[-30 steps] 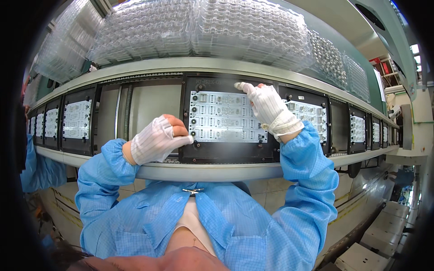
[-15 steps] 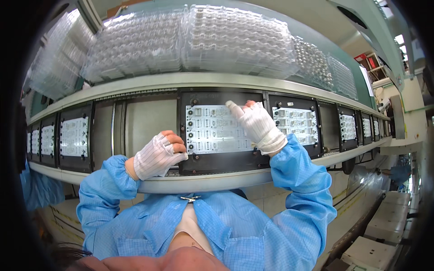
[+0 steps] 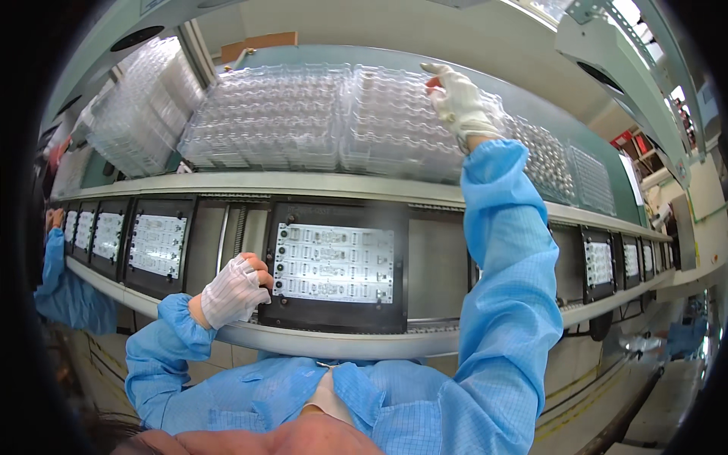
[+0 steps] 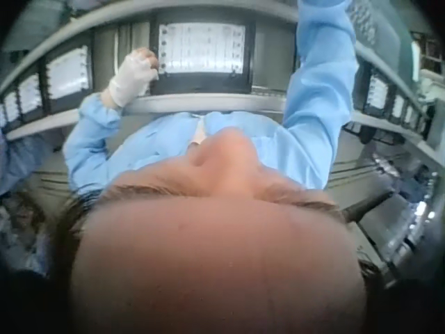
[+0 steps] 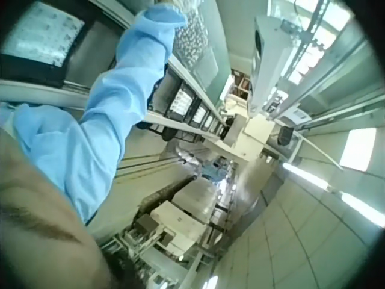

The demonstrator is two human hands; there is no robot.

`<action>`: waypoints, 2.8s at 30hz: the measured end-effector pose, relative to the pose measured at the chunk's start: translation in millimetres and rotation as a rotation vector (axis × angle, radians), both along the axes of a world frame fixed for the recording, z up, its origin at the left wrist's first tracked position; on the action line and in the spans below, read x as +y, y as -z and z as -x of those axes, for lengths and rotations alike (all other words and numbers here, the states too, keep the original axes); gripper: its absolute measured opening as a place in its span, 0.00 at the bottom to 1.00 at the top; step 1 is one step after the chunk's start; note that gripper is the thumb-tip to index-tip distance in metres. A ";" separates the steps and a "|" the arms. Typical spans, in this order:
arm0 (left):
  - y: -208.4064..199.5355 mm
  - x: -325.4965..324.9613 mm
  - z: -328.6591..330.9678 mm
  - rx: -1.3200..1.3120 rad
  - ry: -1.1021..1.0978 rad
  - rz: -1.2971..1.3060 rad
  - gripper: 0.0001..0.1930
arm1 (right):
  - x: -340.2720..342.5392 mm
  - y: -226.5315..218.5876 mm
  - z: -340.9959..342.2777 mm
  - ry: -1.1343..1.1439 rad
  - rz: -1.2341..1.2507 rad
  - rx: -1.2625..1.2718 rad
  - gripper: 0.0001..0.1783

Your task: Manual assembly of electronic components onto printed circuit boards on an industrial production line.

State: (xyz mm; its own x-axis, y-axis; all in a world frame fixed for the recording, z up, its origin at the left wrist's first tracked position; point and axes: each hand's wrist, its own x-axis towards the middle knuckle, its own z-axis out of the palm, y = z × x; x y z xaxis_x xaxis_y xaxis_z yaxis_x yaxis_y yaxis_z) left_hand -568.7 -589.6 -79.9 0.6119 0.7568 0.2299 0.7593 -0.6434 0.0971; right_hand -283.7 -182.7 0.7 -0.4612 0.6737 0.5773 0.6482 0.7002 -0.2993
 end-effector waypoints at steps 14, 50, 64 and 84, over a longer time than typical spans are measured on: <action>-65.9 202.8 128.9 0.097 -0.792 -0.532 0.19 | 24.8 13.9 67.1 -0.050 0.054 -0.274 0.30; -12.5 70.1 -43.0 -0.054 -0.162 -0.009 0.15 | -212.4 85.3 -37.1 -0.228 0.333 0.331 0.25; -21.5 63.3 -20.7 -0.312 -0.249 0.121 0.17 | -230.0 78.0 -17.7 -0.251 0.365 0.356 0.26; -7.2 64.1 -31.9 -0.191 -0.118 -0.099 0.15 | -241.1 68.6 -36.2 -0.192 0.337 0.184 0.35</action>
